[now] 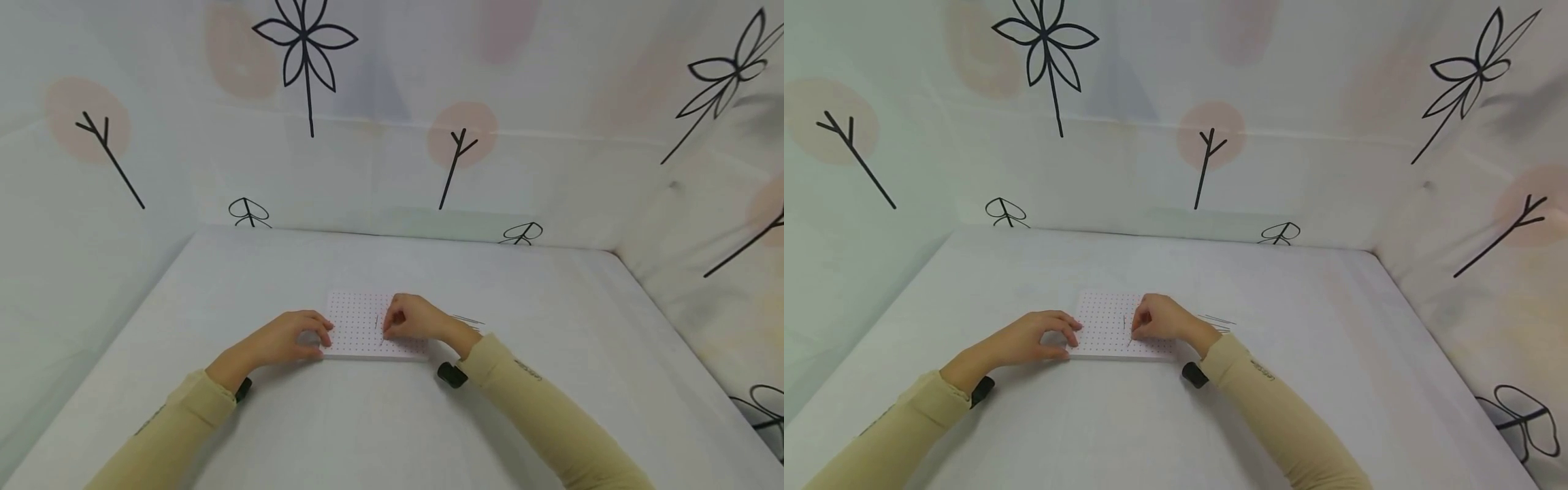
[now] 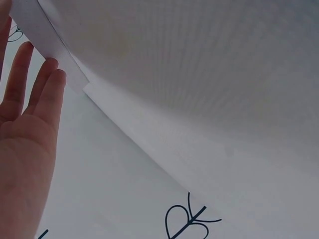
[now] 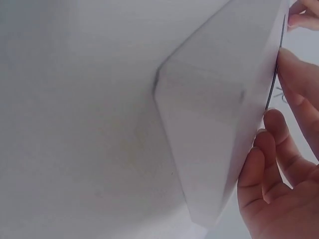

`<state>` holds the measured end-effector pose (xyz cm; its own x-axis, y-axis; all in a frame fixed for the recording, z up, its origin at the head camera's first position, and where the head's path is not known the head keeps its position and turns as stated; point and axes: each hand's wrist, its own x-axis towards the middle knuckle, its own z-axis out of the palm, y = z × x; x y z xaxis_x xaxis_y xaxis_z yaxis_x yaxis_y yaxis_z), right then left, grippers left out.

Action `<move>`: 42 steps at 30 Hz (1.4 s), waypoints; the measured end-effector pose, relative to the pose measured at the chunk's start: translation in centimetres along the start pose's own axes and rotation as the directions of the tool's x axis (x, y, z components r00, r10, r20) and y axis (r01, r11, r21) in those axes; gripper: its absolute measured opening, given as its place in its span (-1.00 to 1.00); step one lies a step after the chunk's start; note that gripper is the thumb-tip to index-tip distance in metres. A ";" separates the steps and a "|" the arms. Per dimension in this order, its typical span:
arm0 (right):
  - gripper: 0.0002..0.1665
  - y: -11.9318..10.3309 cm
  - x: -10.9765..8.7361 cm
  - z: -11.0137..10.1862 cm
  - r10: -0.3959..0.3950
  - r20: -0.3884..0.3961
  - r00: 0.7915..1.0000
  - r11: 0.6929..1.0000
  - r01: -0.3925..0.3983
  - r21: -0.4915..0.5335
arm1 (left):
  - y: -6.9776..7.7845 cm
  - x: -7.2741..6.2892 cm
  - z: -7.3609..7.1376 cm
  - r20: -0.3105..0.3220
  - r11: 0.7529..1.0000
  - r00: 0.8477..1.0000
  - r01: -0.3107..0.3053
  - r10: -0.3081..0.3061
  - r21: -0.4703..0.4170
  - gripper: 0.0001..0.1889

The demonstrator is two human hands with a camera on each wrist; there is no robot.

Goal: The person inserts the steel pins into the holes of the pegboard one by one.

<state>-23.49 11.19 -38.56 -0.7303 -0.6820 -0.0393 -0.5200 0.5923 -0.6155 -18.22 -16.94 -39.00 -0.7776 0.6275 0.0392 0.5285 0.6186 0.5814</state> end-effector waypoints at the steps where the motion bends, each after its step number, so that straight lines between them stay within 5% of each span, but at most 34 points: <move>1: -0.93 0.0 -0.2 0.0 0.001 0.004 1.000 1.000 -0.001 -0.002 | 0.0 0.0 0.0 -0.001 1.000 1.000 -0.006 0.006 0.001 -0.84; 8: -0.89 0.1 -1.3 0.0 -0.017 0.007 1.000 1.000 0.017 -0.006 | -0.1 0.0 0.1 -0.007 1.000 1.000 -0.012 0.012 0.012 -0.84; 16: -0.74 0.4 -2.0 0.1 -0.140 0.042 0.989 0.990 0.140 -0.001 | -0.2 0.0 0.1 -0.008 1.000 1.000 -0.020 0.020 0.018 -0.84; 23: -0.76 0.4 -2.6 0.5 -0.089 0.063 0.994 0.996 0.089 0.005 | -0.4 0.0 0.3 -0.010 1.000 1.000 -0.011 0.011 0.014 -0.82; 42: -0.94 0.1 -3.1 0.8 -0.164 0.099 0.981 0.985 0.158 0.066 | -0.3 0.0 0.2 -0.011 1.000 1.000 -0.015 0.015 0.014 -0.82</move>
<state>-20.95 13.07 -39.13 -0.5876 -0.8090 -0.0155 -0.5986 0.4475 -0.6644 -18.31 -17.02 -39.36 -0.7735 0.6312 0.0570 0.5446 0.6159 0.5693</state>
